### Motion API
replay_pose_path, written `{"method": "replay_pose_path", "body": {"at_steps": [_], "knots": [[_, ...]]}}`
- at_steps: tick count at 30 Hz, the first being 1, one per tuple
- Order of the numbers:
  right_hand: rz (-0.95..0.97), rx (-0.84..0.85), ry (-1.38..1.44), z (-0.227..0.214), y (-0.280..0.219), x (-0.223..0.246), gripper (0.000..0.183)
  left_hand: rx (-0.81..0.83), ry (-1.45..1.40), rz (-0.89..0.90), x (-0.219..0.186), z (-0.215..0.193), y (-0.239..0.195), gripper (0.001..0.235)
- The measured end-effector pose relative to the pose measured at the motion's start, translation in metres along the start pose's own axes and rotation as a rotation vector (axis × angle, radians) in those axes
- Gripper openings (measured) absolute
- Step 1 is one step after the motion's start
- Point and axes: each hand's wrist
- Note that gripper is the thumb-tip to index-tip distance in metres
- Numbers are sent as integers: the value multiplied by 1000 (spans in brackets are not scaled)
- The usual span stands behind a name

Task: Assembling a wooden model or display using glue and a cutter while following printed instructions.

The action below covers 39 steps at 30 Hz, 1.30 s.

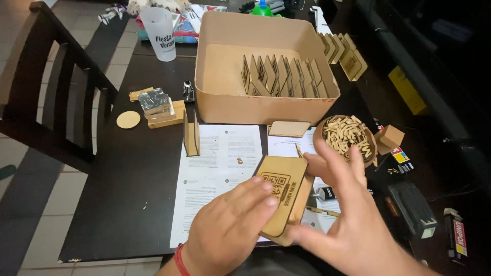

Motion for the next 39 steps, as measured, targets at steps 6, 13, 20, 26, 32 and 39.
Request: {"method": "replay_pose_path", "body": {"at_steps": [6, 13, 20, 26, 32, 39], "knots": [[82, 65, -13, 12, 14, -5, 103, 95, 86, 0, 9, -2, 1, 29], [214, 70, 232, 20, 22, -11, 105, 199, 58, -19, 7, -6, -2, 30], [120, -151, 365, -26, -13, -38, 89, 416, 169, -117, 36, -7, -54, 68], [204, -207, 1517, -34, -28, -65, 46, 353, 151, -217, 37, -8, -51, 51], [295, 128, 893, 9, -24, -58, 25, -23, -37, -289, 24, 6, -22, 33], [-280, 362, 228, 4, 42, -15, 20, 14, -36, -98, 39, 16, -38, 36]]}}
Point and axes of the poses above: each hand's wrist, its own y-axis towards the middle knuckle, its own z-axis out of the palm, x = y × z, and after that the axes turned 9 degrees about y, right-handed
